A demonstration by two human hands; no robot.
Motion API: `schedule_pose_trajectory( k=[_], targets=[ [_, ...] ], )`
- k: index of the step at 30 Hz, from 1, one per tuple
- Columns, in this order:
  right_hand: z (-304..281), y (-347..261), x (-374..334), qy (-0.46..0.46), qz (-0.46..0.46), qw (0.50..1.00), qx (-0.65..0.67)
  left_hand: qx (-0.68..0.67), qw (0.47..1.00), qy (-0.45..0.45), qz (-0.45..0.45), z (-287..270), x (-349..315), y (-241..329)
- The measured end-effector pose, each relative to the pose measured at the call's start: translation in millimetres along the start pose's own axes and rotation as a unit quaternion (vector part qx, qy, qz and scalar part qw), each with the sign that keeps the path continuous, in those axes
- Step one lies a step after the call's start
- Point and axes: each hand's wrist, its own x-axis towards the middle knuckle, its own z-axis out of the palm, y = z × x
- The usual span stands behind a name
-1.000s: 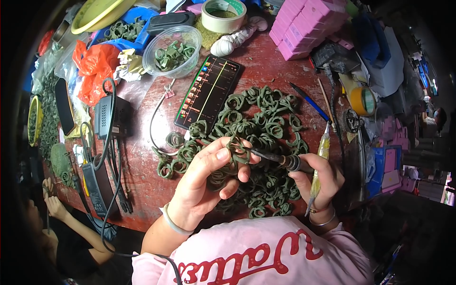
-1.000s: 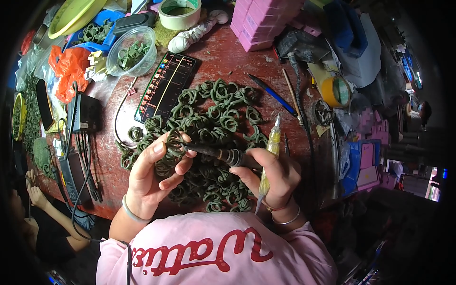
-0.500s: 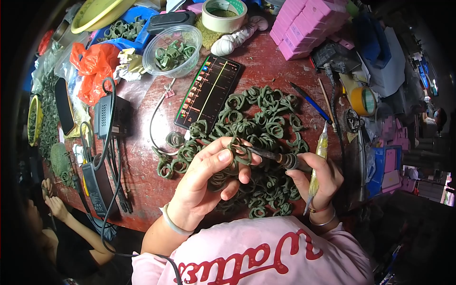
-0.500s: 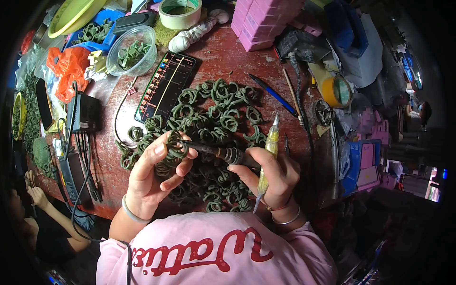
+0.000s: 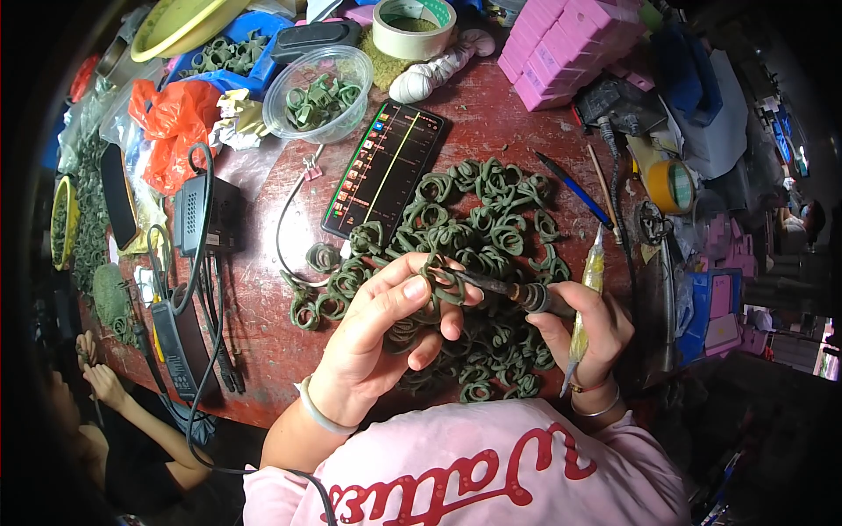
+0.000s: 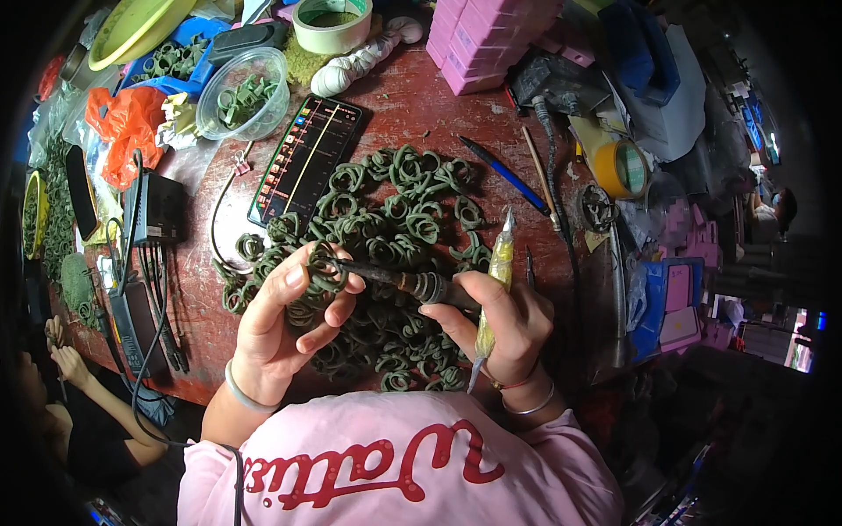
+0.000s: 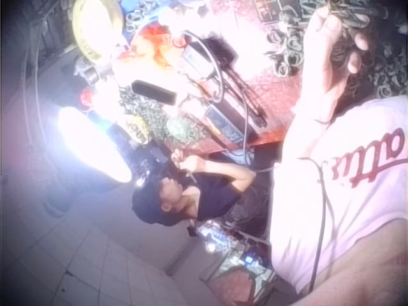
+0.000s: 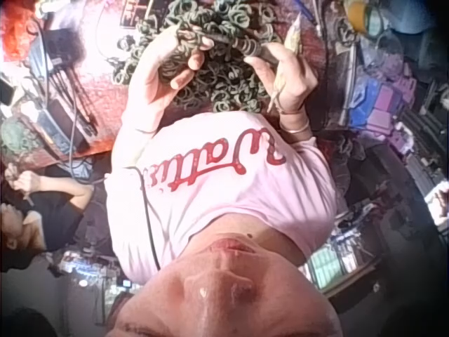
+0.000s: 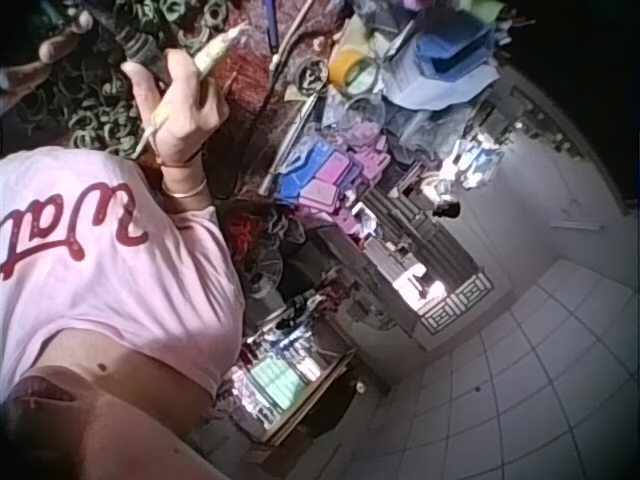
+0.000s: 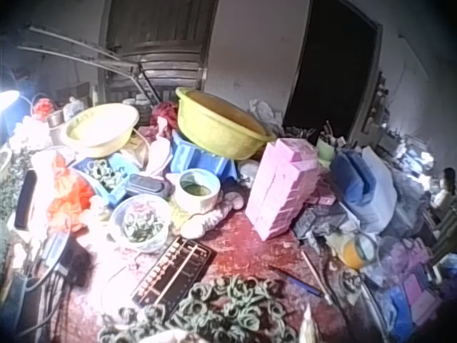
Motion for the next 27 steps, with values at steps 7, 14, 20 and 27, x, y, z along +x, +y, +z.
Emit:
schedule_pose_trajectory(
  k=[7, 14, 20, 27],
  targets=[
    [-0.8, 0.1, 0.3, -0.003, 0.003, 1.000, -0.004, -0.004, 1.000, 0.001, -0.002, 1.2, -0.4, 0.7],
    [0.1, 1.1, -0.7, 0.000, 0.000, 1.000, 0.002, -0.005, 1.000, -0.005, -0.002, 1.0, -0.6, -0.1],
    [-0.1, 0.2, 0.0, -0.002, 0.001, 1.000, 0.005, -0.001, 1.000, -0.005, -0.001, 1.9, -1.1, 0.0],
    [-0.6, -0.2, -1.8, 0.015, 0.023, 0.999, 0.036, 0.015, 1.000, 0.025, -0.001, 2.9, -0.5, -1.7]
  ],
)
